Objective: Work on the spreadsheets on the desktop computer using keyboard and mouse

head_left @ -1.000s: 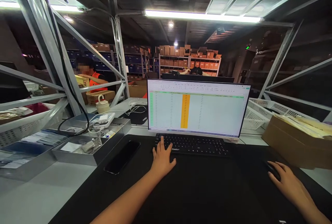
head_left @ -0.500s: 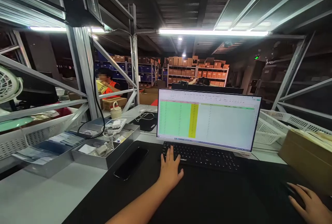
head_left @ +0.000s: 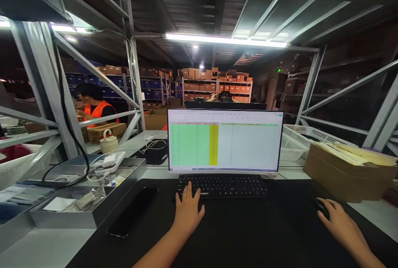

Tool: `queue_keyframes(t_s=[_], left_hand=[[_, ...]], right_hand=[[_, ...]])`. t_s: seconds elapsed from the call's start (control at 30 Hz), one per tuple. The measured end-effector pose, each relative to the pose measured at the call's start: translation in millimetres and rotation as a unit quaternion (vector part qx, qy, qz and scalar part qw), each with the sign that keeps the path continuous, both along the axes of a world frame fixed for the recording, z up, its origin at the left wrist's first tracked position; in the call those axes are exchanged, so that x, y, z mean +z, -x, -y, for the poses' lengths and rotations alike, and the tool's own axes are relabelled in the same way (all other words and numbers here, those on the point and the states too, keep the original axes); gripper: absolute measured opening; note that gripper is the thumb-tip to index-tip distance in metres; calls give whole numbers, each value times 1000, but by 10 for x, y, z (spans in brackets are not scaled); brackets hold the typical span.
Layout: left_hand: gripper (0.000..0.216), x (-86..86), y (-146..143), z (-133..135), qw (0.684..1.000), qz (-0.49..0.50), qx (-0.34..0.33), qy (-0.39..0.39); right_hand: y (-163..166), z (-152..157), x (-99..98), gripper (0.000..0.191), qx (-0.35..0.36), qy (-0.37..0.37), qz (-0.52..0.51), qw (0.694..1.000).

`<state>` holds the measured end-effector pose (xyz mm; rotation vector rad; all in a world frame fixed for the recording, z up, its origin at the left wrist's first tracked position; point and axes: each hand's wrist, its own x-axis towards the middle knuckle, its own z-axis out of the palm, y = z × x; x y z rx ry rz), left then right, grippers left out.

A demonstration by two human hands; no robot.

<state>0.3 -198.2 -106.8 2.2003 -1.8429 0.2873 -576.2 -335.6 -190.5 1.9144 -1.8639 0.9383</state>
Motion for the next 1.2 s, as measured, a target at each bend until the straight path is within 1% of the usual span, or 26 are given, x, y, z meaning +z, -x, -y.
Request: queue_keyframes(t_s=[0.07, 0.17, 0.3, 0.47, 0.6, 0.8, 0.93, 1.07, 1.2], left_hand=[[58, 10, 9, -3, 1000, 12, 3, -6], [58, 14, 13, 5, 1000, 24, 5, -11], [58, 20, 11, 23, 999, 33, 8, -21], [58, 28, 6, 24, 999, 42, 8, -31], [58, 6, -3, 39, 998, 49, 8, -29], [57, -4, -11, 47, 997, 70, 3, -31], [57, 16, -6, 36, 996, 79, 4, -35], [57, 19, -6, 59, 996, 79, 3, -41], [58, 4, -13, 72, 996, 77, 2, -46]], right_hand=[[-12, -18, 14, 57, 5, -14, 1, 1000], [-35, -51, 44, 56, -11, -43, 7, 999], [-81, -110, 100, 57, -14, -74, -2, 997], [-168, -185, 187, 53, -33, -76, -17, 996], [-206, -213, 235, 52, -32, -82, -17, 996], [-197, -204, 219, 49, -32, -84, -21, 996], [-196, -192, 211, 48, -50, -78, -28, 995], [-205, -198, 236, 47, -73, -85, -26, 993], [-210, -219, 271, 48, -77, -99, -20, 992]])
